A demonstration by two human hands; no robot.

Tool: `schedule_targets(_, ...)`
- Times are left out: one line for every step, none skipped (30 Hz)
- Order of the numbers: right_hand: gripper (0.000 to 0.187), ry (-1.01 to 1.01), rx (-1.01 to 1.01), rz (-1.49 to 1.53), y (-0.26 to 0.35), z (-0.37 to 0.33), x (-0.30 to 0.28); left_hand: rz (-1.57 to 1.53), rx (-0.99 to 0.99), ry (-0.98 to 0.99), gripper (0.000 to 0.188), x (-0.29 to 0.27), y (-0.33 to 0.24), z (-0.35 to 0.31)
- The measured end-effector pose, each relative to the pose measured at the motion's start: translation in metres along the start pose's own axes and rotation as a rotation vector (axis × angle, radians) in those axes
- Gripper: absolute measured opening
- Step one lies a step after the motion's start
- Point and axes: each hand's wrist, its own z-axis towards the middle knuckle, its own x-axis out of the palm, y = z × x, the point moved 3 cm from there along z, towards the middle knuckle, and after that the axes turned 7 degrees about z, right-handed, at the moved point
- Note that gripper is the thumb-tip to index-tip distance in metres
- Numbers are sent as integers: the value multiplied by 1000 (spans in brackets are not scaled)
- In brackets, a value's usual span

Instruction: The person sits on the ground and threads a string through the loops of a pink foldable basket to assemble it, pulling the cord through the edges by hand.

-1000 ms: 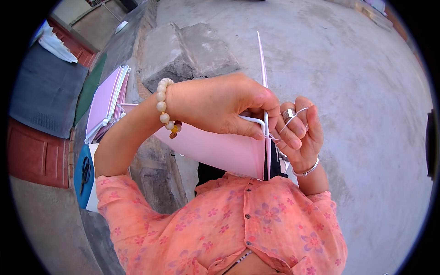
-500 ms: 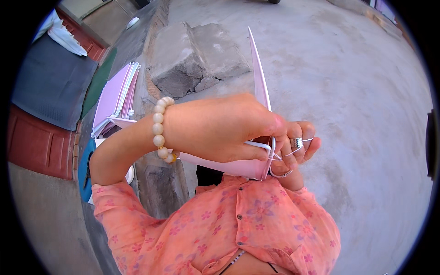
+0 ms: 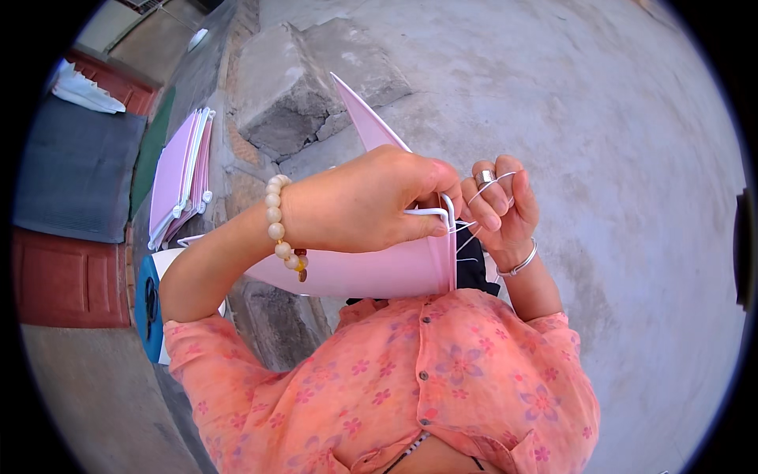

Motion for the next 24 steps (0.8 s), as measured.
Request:
schedule_targets(38, 0, 0, -27, 3, -1, 1, 51, -1, 26, 18, 1, -3, 1)
schedule_targets(38, 2, -6, -25, 5, -2, 5, 103, -2, 51, 17, 1, -6, 2)
schedule_targets(38, 14, -14, -16, 7, -4, 12, 108, -3, 57, 17, -1, -11, 4)
schedule_targets(38, 26, -23, -8, 9, -6, 18, 134, 10, 78, 17, -4, -17, 5)
schedule_targets(38, 28, -29, -7, 10, -8, 22, 160, 23, 98, 17, -4, -21, 7)
schedule_targets(38, 104, -20, -5, 12, -11, 29, 163, 27, 105, 17, -3, -24, 10)
schedule_targets(38, 178, -10, -4, 12, -15, 35, 135, 150, 106, 18, -2, -30, 12)
schedule_targets(39, 202, -50, 18, 12, -18, 38, 104, 274, 106, 18, -1, -35, 14)
schedule_targets(39, 205, -53, 17, 10, -21, 41, 107, 274, 107, 18, -1, -42, 13)
schedule_targets(40, 304, -97, 43, 8, -23, 48, 168, 285, 179, 18, 1, -52, 12)
schedule_targets(40, 403, -139, 68, 6, -25, 54, 229, 295, 251, 18, 5, -59, 9)
schedule_targets(41, 452, -165, 70, 3, -24, 59, 252, 410, 186, 19, 9, -61, 4)
schedule_targets(40, 485, -153, 92, 0, -24, 61, 266, 426, 173, 18, 11, -63, -3)
schedule_targets(40, 513, -140, 115, -4, -25, 63, 279, 442, 160, 18, 13, -66, -11)
schedule_targets(40, 497, -105, 94, -8, -27, 66, 283, 441, 160, 18, 16, -65, -18)
schedule_targets(39, 505, -107, 104, -12, -28, 67, 309, 441, 155, 18, 19, -64, -24)
schedule_targets(39, 508, -106, 106, -16, -27, 64, 335, 439, 150, 18, 20, -62, -29)
schedule_targets(39, 563, -87, 109, -19, -28, 65, 444, 407, 239, 16, 21, -65, -34)
schedule_targets(39, 618, -68, 112, -23, -28, 65, 447, 404, 235, 16, 23, -60, -37)
schedule_targets(39, 555, -68, 90, -24, -28, 62, 328, 377, 186, 15, 24, -51, -38)
schedule_targets(39, 551, -67, 91, -26, -31, 57, 204, 351, 140, 15, 25, -46, -38)
schedule_targets(40, 461, -75, 119, -28, -32, 49, 248, 297, 153, 14, 24, -41, -37)
schedule_targets(41, 370, -82, 146, -30, -33, 40, 243, 297, 152, 14, 22, -37, -34)
schedule_targets(42, 368, -88, 132, -30, -32, 34, 211, 323, 110, 15, 20, -32, -30)
